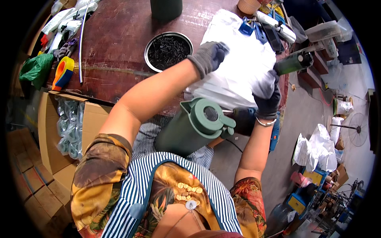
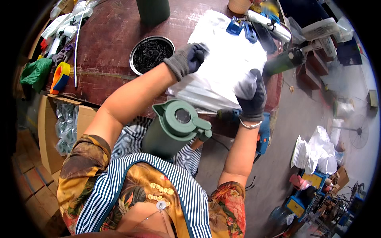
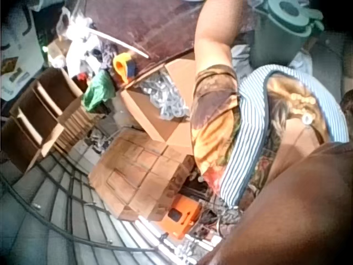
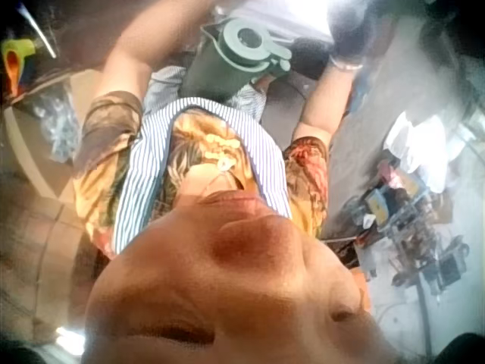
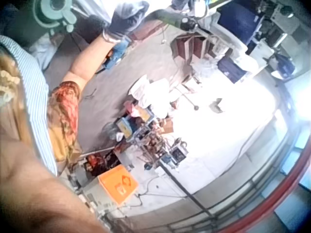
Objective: The person attaches a handle to a kettle using a drill, wraps the kettle in a plastic bag, and places it into a cardboard box before sealing the box with tape.
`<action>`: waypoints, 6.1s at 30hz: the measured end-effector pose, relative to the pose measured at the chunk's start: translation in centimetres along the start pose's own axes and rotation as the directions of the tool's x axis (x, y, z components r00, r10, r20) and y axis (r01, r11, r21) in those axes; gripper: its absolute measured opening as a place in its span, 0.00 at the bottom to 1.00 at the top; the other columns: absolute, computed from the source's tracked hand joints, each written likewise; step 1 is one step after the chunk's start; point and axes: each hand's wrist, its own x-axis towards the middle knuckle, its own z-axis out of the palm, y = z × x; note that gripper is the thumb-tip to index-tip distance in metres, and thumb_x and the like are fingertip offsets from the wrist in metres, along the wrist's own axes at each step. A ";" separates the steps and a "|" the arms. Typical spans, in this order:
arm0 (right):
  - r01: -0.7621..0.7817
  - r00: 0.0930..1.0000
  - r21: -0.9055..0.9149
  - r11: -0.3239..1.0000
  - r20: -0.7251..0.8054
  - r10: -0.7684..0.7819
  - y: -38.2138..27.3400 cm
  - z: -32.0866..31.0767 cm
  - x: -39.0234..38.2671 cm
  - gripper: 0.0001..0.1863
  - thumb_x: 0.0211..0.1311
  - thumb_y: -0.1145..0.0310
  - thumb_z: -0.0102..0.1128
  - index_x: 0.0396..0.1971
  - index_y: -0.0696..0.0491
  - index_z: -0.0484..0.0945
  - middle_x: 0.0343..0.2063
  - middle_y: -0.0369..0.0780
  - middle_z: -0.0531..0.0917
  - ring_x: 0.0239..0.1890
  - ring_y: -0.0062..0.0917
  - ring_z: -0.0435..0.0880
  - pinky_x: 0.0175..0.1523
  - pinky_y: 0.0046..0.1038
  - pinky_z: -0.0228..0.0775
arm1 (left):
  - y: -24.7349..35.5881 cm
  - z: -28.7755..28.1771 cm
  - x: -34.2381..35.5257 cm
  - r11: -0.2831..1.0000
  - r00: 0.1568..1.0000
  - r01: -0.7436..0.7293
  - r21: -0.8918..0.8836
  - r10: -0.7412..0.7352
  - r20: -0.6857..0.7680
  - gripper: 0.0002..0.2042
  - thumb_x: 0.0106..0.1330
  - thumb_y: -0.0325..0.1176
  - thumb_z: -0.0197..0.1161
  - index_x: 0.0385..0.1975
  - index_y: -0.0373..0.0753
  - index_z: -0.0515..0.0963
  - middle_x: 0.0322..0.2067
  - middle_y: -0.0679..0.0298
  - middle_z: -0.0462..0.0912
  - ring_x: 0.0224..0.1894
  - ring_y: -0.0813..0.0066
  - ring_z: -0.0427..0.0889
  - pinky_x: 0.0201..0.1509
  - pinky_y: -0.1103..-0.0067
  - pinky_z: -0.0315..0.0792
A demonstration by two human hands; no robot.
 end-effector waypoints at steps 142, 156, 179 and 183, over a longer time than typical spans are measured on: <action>-0.487 0.803 -0.639 0.596 -0.596 0.017 4.6 3.4 -24.8 0.43 0.53 0.72 0.72 0.69 0.58 0.61 0.58 0.44 0.73 0.54 0.28 0.75 0.58 0.29 0.71 | 11.3 -1.1 -12.5 -0.801 0.886 0.038 0.598 0.304 0.351 0.13 0.62 0.39 0.67 0.45 0.44 0.82 0.48 0.59 0.79 0.56 0.56 0.74 0.62 0.63 0.68; -0.362 0.875 -0.799 0.480 -0.469 -0.121 5.9 0.9 -25.5 0.41 0.56 0.68 0.73 0.68 0.52 0.60 0.42 0.39 0.77 0.33 0.20 0.80 0.32 0.22 0.76 | 11.4 -4.2 -14.5 -0.444 0.700 -0.269 0.855 0.520 0.490 0.10 0.63 0.38 0.67 0.42 0.44 0.83 0.45 0.61 0.83 0.51 0.57 0.80 0.59 0.65 0.71; -0.388 0.860 -0.573 0.722 -0.506 0.060 5.3 3.5 -25.5 0.40 0.53 0.68 0.74 0.66 0.53 0.63 0.44 0.37 0.76 0.40 0.20 0.78 0.43 0.22 0.74 | 7.6 -7.6 -23.9 0.372 0.954 -0.128 0.919 0.300 0.011 0.07 0.69 0.26 0.61 0.43 0.35 0.80 0.34 0.67 0.84 0.29 0.85 0.78 0.33 0.85 0.73; -0.425 0.851 -0.553 0.716 -0.515 0.108 5.8 4.3 -24.5 0.40 0.53 0.67 0.74 0.65 0.53 0.63 0.43 0.36 0.76 0.39 0.19 0.78 0.42 0.21 0.74 | 6.5 -8.7 -22.3 0.347 0.948 0.273 0.897 0.063 -0.313 0.09 0.72 0.32 0.59 0.46 0.36 0.78 0.33 0.67 0.84 0.26 0.86 0.77 0.28 0.86 0.74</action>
